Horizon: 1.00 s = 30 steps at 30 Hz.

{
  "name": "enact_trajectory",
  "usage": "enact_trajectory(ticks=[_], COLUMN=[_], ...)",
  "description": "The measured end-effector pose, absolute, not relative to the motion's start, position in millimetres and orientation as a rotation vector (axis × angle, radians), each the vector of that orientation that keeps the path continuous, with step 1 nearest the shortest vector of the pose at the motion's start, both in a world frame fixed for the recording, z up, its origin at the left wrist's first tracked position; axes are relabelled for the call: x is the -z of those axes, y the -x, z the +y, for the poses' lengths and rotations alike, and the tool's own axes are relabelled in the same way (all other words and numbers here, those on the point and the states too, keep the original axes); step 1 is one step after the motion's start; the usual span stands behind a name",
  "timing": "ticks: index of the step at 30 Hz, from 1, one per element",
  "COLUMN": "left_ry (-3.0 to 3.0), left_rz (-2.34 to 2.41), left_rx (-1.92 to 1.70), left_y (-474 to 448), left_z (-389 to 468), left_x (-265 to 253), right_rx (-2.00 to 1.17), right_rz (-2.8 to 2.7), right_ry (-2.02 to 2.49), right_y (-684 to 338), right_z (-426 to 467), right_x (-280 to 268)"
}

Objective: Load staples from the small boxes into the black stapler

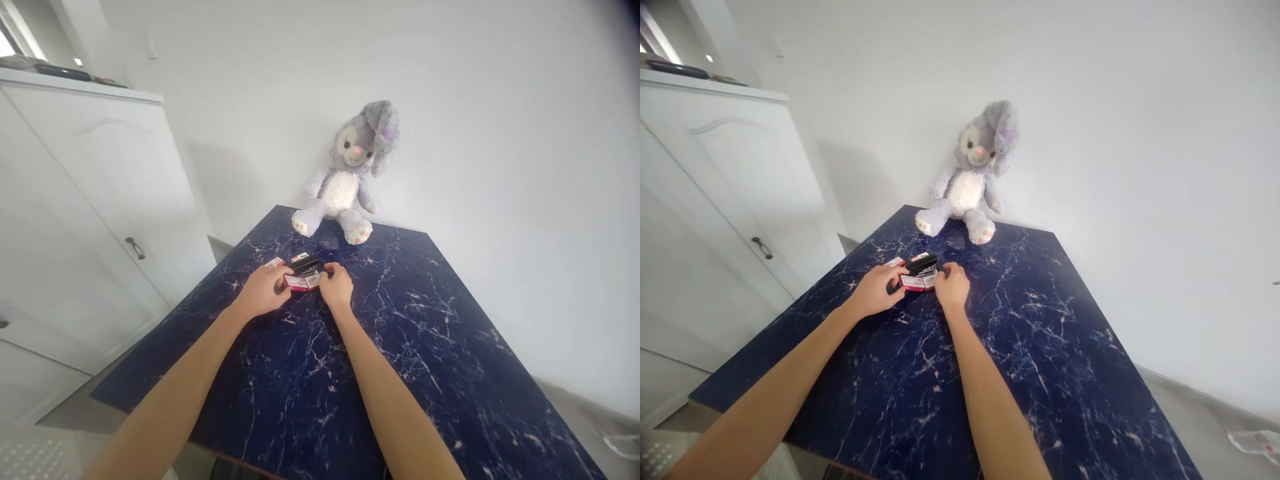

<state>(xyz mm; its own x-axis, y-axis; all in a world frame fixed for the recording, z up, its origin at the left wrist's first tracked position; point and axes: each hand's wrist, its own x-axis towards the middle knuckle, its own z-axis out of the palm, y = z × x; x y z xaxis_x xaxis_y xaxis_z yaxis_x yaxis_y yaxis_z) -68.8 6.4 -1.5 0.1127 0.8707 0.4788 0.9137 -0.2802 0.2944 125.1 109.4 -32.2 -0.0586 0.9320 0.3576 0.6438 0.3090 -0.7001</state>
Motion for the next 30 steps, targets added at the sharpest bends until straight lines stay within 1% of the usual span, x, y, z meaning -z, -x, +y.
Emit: enact_trajectory(ticks=[4, 9, 12, 15, 20, 24, 30], left_ry=[2.281, 2.117, 2.033, 2.01, 2.01, 2.021, 1.952], left_rz=[-1.813, -1.862, -1.889, -1.905, -2.033, -2.081, -2.249], left_rx=[0.974, 1.141, 1.158, 1.142, 1.053, 0.897, 0.853], left_y=[67.6, 68.1, 73.7, 78.6, 79.9, 81.2, 83.0], left_z=[4.7, 8.8, 14.3, 18.7, 19.9, 18.8, 17.8], left_x=[1.9, 8.2, 15.4, 20.3, 23.5, 23.1, 11.7], right_rx=[-0.503, -0.556, -0.609, -0.605, -0.461, -0.499, -0.556], right_rz=[-1.768, -1.796, -1.816, -1.853, -1.94, -2.089, -2.195], right_ry=[1.416, 1.362, 1.331, 1.291, 1.363, 1.296, 1.208], right_y=[-126.3, -127.8, -128.7, -129.1, -127.8, -125.1, -125.6], right_z=[106.4, 102.7, 99.7, 95.5, 92.5, 95.9, 94.5], right_x=[29.3, 25.9, 24.0, 23.3, 26.1, 26.8, 23.3])
